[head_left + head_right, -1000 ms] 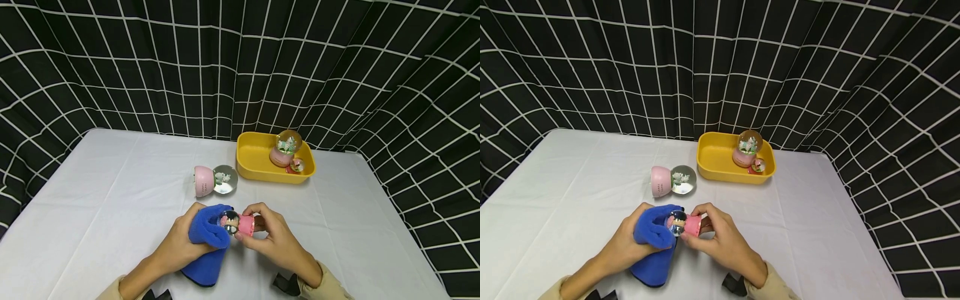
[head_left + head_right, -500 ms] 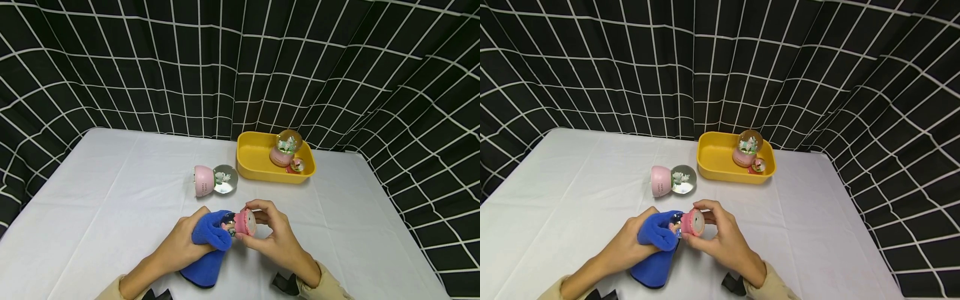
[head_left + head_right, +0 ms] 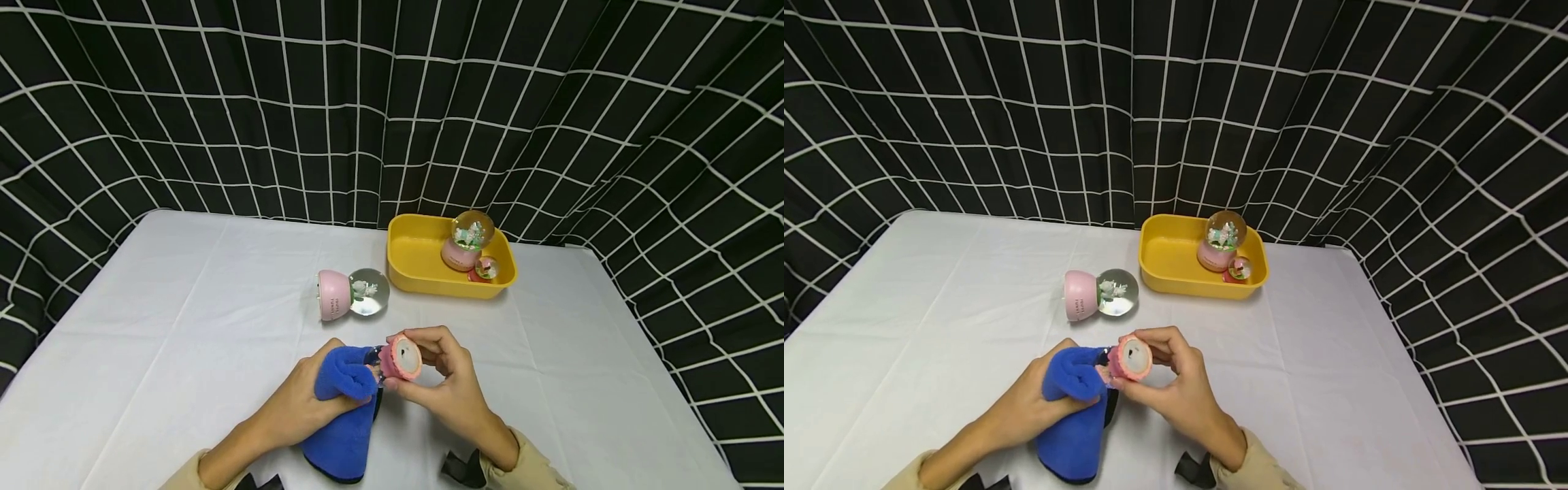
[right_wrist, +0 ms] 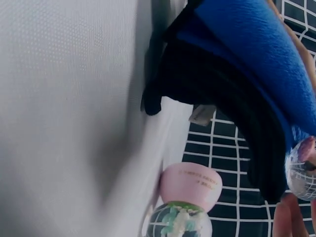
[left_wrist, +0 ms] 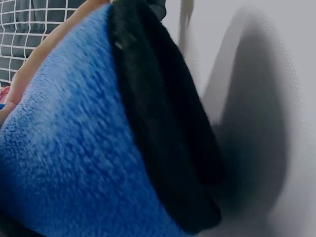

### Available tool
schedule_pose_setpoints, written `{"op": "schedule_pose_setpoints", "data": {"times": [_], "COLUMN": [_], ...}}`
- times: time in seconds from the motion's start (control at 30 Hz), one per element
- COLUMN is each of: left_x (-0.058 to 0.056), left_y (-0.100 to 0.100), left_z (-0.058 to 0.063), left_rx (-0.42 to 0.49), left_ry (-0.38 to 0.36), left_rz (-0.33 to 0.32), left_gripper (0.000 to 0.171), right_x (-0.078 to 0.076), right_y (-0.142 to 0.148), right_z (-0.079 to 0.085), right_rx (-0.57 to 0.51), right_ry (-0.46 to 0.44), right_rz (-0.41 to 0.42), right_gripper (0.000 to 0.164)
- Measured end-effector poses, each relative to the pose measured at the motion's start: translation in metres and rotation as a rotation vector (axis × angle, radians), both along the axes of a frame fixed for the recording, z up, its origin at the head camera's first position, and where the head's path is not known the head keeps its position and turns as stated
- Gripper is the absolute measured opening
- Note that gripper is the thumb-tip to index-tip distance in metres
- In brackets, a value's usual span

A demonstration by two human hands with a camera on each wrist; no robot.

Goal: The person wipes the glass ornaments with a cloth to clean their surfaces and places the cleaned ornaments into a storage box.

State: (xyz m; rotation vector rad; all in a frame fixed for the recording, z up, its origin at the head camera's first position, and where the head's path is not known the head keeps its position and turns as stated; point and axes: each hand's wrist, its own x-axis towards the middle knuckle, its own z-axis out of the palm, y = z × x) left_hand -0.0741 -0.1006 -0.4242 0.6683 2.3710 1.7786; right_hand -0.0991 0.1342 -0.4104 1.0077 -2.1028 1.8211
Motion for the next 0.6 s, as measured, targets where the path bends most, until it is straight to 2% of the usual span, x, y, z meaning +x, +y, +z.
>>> {"op": "schedule_pose_setpoints", "data": {"times": [0.2,0.37,0.6], "left_x": [0.0001,0.0002,-0.0001], "left_y": [0.0012,0.0016,0.0014], "left_z": [-0.002,-0.0031,-0.0023], "left_rx": [0.019,0.0,0.008], "left_ry": [-0.007,0.006,-0.003], "left_rz": [0.01,0.001,0.001], "left_gripper": [0.028,0.026,0.031], "right_x": [-0.0003,0.0002,0.0013], "right_y": [-0.0043,-0.0063,-0.0042], "right_z": [-0.0018,-0.0029,0.0009], "right_rx": [0.008,0.066,0.141], "right_ry": [0.045,0.054,0.069], "right_rz": [0.075,0.119,0.073], "right_gripper": [0.06,0.06,0.064]}}
